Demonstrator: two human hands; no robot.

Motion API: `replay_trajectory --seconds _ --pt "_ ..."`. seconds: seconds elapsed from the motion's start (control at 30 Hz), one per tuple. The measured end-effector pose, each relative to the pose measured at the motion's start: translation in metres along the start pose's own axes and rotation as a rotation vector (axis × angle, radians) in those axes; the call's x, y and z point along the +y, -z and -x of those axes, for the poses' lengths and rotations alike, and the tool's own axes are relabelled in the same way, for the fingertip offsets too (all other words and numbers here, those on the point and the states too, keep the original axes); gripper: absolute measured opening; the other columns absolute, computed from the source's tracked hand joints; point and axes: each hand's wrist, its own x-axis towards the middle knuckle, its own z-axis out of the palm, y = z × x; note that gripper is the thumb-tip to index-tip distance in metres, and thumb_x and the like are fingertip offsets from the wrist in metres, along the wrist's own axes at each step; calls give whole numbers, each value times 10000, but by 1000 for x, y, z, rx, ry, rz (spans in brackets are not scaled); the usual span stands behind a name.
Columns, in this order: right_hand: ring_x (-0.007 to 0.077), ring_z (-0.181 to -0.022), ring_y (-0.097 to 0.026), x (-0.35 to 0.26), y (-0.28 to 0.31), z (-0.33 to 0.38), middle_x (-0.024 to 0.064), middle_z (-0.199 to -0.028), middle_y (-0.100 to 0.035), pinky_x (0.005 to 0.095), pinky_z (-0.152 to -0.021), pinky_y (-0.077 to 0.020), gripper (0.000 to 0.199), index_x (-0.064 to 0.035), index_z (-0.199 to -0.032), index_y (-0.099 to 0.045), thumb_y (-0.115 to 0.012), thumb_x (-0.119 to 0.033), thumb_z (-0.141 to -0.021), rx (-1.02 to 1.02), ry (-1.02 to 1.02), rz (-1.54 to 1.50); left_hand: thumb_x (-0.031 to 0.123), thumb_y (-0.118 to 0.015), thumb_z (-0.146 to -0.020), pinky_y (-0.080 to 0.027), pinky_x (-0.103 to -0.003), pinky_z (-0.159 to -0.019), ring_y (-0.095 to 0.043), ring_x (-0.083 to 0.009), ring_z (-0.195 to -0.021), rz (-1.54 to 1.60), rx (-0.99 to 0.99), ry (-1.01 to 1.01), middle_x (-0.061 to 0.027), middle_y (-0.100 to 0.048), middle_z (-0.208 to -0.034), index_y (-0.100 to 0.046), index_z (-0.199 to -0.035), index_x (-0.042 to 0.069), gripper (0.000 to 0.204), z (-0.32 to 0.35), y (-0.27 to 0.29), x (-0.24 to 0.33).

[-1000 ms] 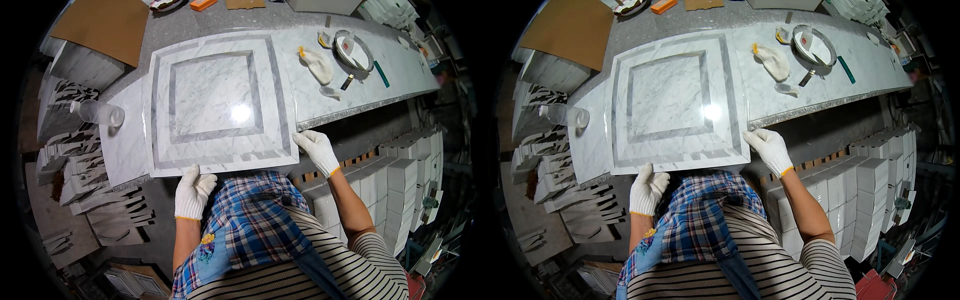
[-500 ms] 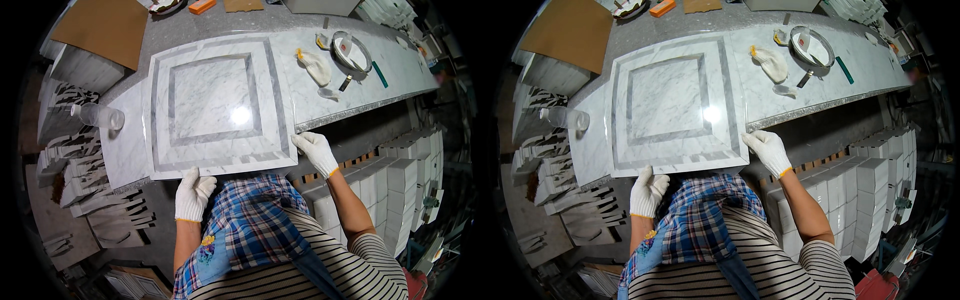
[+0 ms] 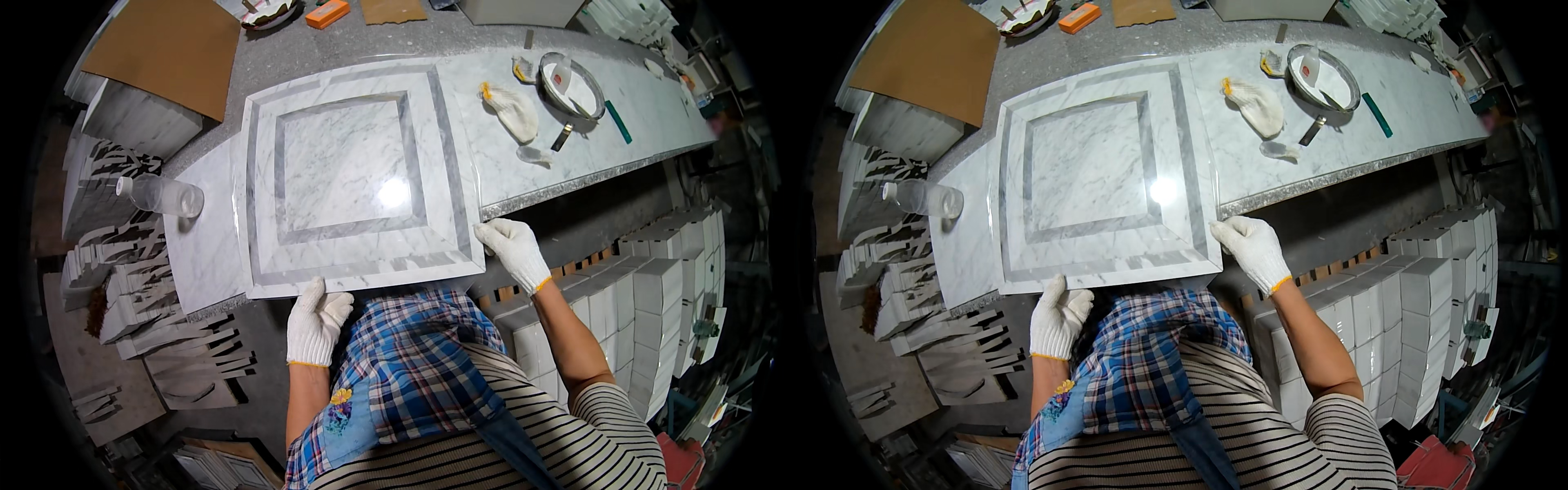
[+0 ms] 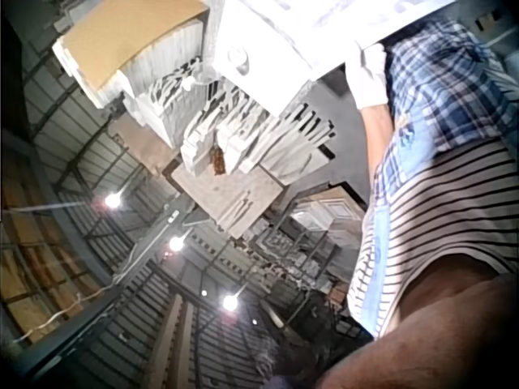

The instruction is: The person picks up a square marble-patterned tile and places it on a workbench. They apply a clear protective film to the tile's surface, smoothing it out with their gloved hands. The person then uses a green utility knife to trim the excess film along the tile's edges.

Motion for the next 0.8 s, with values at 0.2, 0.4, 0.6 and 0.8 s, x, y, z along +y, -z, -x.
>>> replay_trajectory --seconds 0.2,0.4,0.6,0.8 --pt "101 -605 -495 4 -6 2 31 -657 -605 302 -574 -423 431 28 -837 -691 -633 -378 -969 -22 -60 -78 208 -663 -959 -600 -354 -536 -700 -314 -656 -26 -18 -5 -236 -687 -849 -597 -1053 -59 291 0 0 0" --pt "41 -591 -430 -12 -7 9 -40 -668 -553 219 -537 -352 356 0 -927 -700 -592 -327 -1018 -167 -135 -415 204 -665 -957 -607 -362 -546 -706 -320 -670 -23 -23 -1 -240 -692 -863 -600 -1053 -56 285 0 3 0" --pt "52 -620 -460 -7 -9 7 -34 -699 -564 237 -559 -371 342 -14 -910 -690 -566 -311 -1027 -133 -38 -343 204 -662 -958 -609 -365 -540 -708 -326 -670 -8 -6 3 -240 -696 -862 -591 -1054 -53 284 0 2 0" --pt "53 -625 -464 -6 -8 8 -33 -703 -567 235 -562 -370 355 -24 -876 -674 -562 -325 -1028 -149 -35 -326 206 -641 -975 -599 -343 -501 -697 -320 -622 -11 30 7 -255 -684 -830 -563 -1054 -51 280 3 -4 2"
